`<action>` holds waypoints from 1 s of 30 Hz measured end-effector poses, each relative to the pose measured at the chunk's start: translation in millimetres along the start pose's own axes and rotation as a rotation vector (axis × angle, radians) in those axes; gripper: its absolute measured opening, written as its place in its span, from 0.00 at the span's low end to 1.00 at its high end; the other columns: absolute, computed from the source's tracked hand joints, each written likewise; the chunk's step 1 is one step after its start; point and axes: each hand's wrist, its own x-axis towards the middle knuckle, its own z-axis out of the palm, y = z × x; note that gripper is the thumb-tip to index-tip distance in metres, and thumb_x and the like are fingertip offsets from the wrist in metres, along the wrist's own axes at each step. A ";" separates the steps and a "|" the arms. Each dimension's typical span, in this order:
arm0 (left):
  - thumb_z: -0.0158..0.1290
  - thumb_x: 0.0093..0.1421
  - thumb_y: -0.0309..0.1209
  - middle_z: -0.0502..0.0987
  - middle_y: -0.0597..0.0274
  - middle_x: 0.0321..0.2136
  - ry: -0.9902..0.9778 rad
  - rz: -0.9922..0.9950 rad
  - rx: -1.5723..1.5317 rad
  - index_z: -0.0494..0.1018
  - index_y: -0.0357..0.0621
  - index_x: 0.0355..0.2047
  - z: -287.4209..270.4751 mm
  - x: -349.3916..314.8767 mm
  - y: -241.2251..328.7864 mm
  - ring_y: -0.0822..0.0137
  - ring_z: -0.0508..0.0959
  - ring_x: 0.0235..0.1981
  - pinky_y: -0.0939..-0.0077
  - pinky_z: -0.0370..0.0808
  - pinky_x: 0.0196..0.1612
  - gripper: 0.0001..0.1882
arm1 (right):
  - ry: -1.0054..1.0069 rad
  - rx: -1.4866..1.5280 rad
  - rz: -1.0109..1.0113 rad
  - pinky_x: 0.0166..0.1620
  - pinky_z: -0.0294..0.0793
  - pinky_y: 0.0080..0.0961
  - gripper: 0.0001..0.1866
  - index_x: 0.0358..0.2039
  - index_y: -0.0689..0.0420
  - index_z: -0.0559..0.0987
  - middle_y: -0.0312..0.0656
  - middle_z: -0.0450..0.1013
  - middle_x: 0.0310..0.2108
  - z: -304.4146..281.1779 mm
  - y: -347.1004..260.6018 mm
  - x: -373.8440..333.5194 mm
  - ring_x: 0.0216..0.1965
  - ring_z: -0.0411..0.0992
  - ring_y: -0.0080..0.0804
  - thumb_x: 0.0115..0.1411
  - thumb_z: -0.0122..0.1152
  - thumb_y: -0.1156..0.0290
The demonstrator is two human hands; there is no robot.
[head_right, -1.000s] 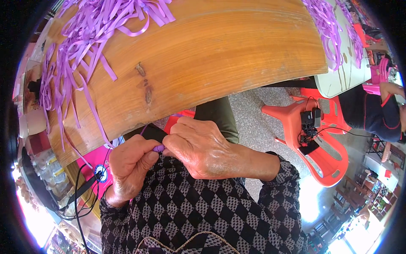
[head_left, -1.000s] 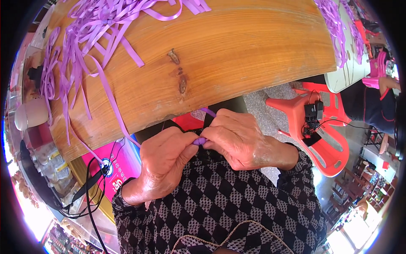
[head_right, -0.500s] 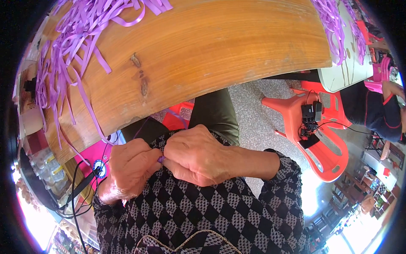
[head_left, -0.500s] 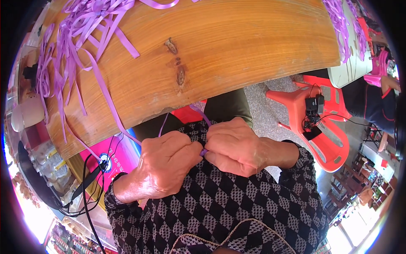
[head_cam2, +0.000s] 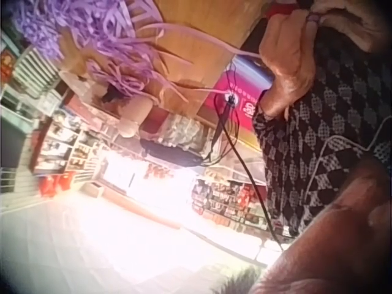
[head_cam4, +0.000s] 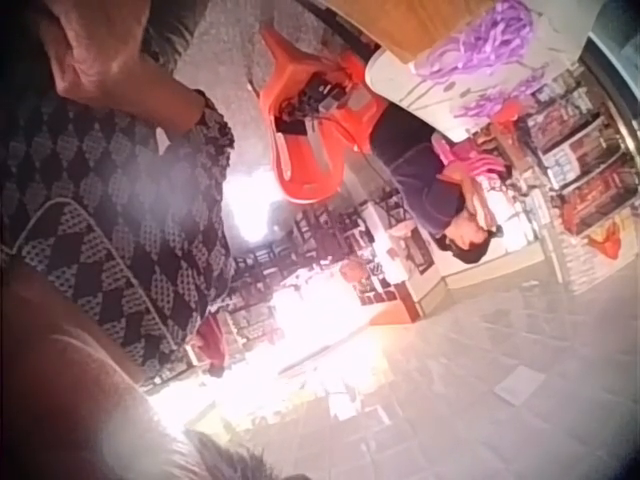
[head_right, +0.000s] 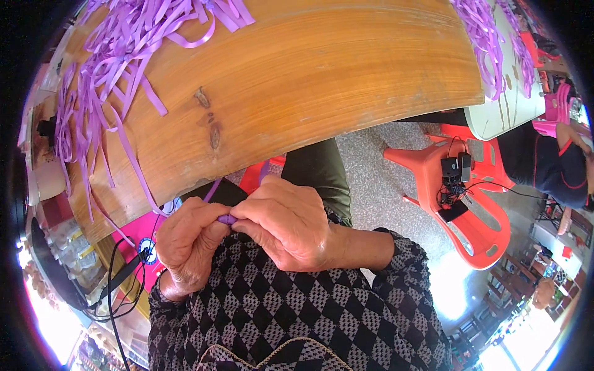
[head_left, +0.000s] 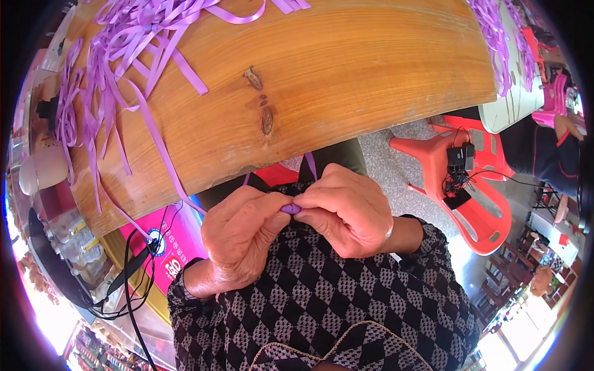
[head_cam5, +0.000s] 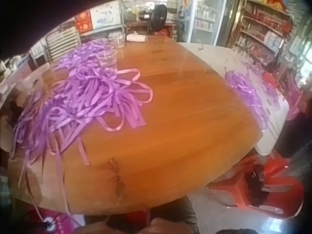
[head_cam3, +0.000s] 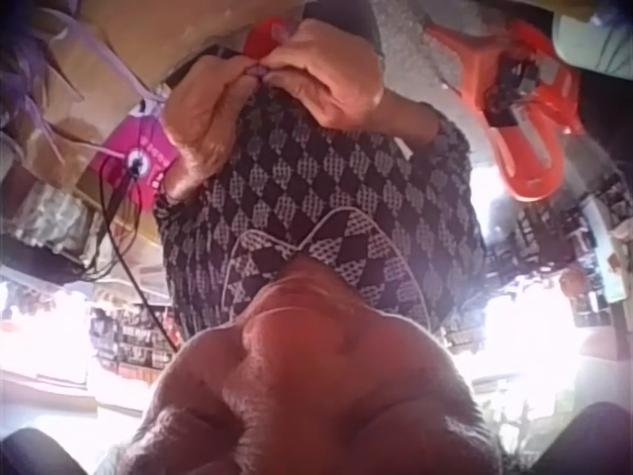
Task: The person picks up a purple ribbon from a pile on a wooden table and rolls one end into a small bud. They then fold and wrap the remaining length of the ribbon around the center to form a flower shape.
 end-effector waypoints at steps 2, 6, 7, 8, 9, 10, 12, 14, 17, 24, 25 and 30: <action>0.57 0.50 0.22 0.72 0.56 0.22 0.034 -0.014 -0.011 0.73 0.33 0.34 2.1 -1.0 -1.2 0.63 0.73 0.21 0.77 0.69 0.23 0.10 | -0.026 -0.001 -0.009 0.20 0.63 0.22 0.14 0.31 0.66 0.74 0.46 0.72 0.23 -1.4 0.8 1.5 0.19 0.68 0.33 0.42 0.67 0.81; 0.57 0.50 0.22 0.73 0.55 0.23 0.059 -0.005 -0.031 0.73 0.34 0.32 1.8 -1.0 -1.6 0.63 0.73 0.21 0.77 0.69 0.23 0.09 | -0.009 0.041 0.030 0.20 0.62 0.23 0.13 0.29 0.67 0.74 0.45 0.72 0.22 3.1 -1.3 1.2 0.18 0.68 0.34 0.42 0.67 0.80; 0.57 0.50 0.22 0.73 0.55 0.23 0.041 0.008 -0.019 0.72 0.34 0.32 1.0 -2.1 -0.8 0.63 0.73 0.21 0.77 0.69 0.23 0.08 | 0.013 0.009 -0.006 0.19 0.62 0.23 0.13 0.28 0.67 0.73 0.45 0.72 0.21 4.7 -0.2 -0.2 0.18 0.68 0.34 0.43 0.67 0.79; 0.57 0.50 0.22 0.73 0.55 0.23 0.041 0.007 -0.019 0.72 0.34 0.32 1.5 -3.0 -0.9 0.63 0.73 0.21 0.77 0.69 0.23 0.08 | 0.034 -0.024 -0.042 0.19 0.62 0.23 0.12 0.27 0.67 0.73 0.45 0.72 0.21 5.5 0.4 -1.1 0.18 0.68 0.34 0.43 0.67 0.79; 0.56 0.51 0.23 0.73 0.55 0.23 0.043 0.030 -0.012 0.72 0.34 0.32 2.9 -3.7 -1.7 0.63 0.73 0.21 0.77 0.69 0.23 0.08 | 0.034 -0.023 -0.042 0.19 0.62 0.23 0.12 0.27 0.67 0.73 0.45 0.72 0.21 4.9 -0.1 -1.1 0.18 0.68 0.34 0.43 0.67 0.79; 0.56 0.51 0.23 0.73 0.55 0.23 0.043 0.055 -0.007 0.71 0.34 0.32 4.3 -3.9 -3.3 0.62 0.73 0.21 0.76 0.69 0.22 0.08 | 0.023 -0.046 -0.050 0.19 0.62 0.23 0.12 0.27 0.67 0.73 0.45 0.71 0.20 3.4 0.1 -0.5 0.17 0.67 0.34 0.43 0.67 0.79; 0.55 0.52 0.22 0.72 0.55 0.23 0.034 0.066 0.024 0.70 0.34 0.32 6.7 -4.8 -6.0 0.62 0.72 0.20 0.75 0.68 0.21 0.08 | 0.013 -0.070 -0.057 0.18 0.62 0.24 0.12 0.27 0.67 0.73 0.45 0.71 0.20 3.1 0.9 -1.0 0.17 0.67 0.35 0.43 0.67 0.78; 0.55 0.52 0.22 0.72 0.56 0.23 0.027 0.074 0.058 0.69 0.34 0.32 9.6 -5.9 -6.8 0.61 0.72 0.20 0.74 0.68 0.21 0.08 | 0.009 -0.078 -0.064 0.18 0.62 0.24 0.11 0.26 0.67 0.73 0.44 0.71 0.20 3.5 1.1 -2.0 0.17 0.67 0.35 0.43 0.67 0.78; 0.54 0.52 0.21 0.71 0.57 0.21 0.104 0.167 0.198 0.69 0.33 0.31 15.6 -6.4 -8.4 0.60 0.70 0.19 0.73 0.67 0.19 0.07 | 0.015 -0.047 -0.080 0.18 0.61 0.24 0.12 0.26 0.67 0.73 0.44 0.70 0.19 5.7 1.2 -1.8 0.16 0.66 0.35 0.42 0.67 0.79; 0.53 0.51 0.20 0.68 0.57 0.19 0.150 0.225 0.197 0.68 0.32 0.29 21.9 -6.6 -19.4 0.61 0.67 0.15 0.72 0.62 0.15 0.06 | -0.041 -0.065 -0.097 0.16 0.61 0.24 0.13 0.25 0.68 0.72 0.44 0.68 0.17 6.8 3.3 -4.5 0.15 0.65 0.35 0.39 0.66 0.82; 0.53 0.51 0.20 0.67 0.56 0.19 0.143 0.211 0.149 0.68 0.31 0.28 22.8 -6.7 -20.1 0.61 0.67 0.15 0.72 0.62 0.14 0.06 | -0.055 -0.068 -0.104 0.16 0.60 0.24 0.13 0.25 0.68 0.72 0.44 0.68 0.17 6.6 3.9 -5.3 0.15 0.65 0.35 0.38 0.66 0.82; 0.53 0.50 0.18 0.67 0.55 0.18 0.172 0.258 0.193 0.68 0.29 0.28 23.7 -11.2 -14.9 0.61 0.67 0.15 0.72 0.62 0.14 0.06 | -0.054 -0.062 -0.097 0.15 0.59 0.24 0.12 0.24 0.68 0.72 0.43 0.67 0.16 8.6 0.2 -7.7 0.14 0.64 0.34 0.38 0.66 0.82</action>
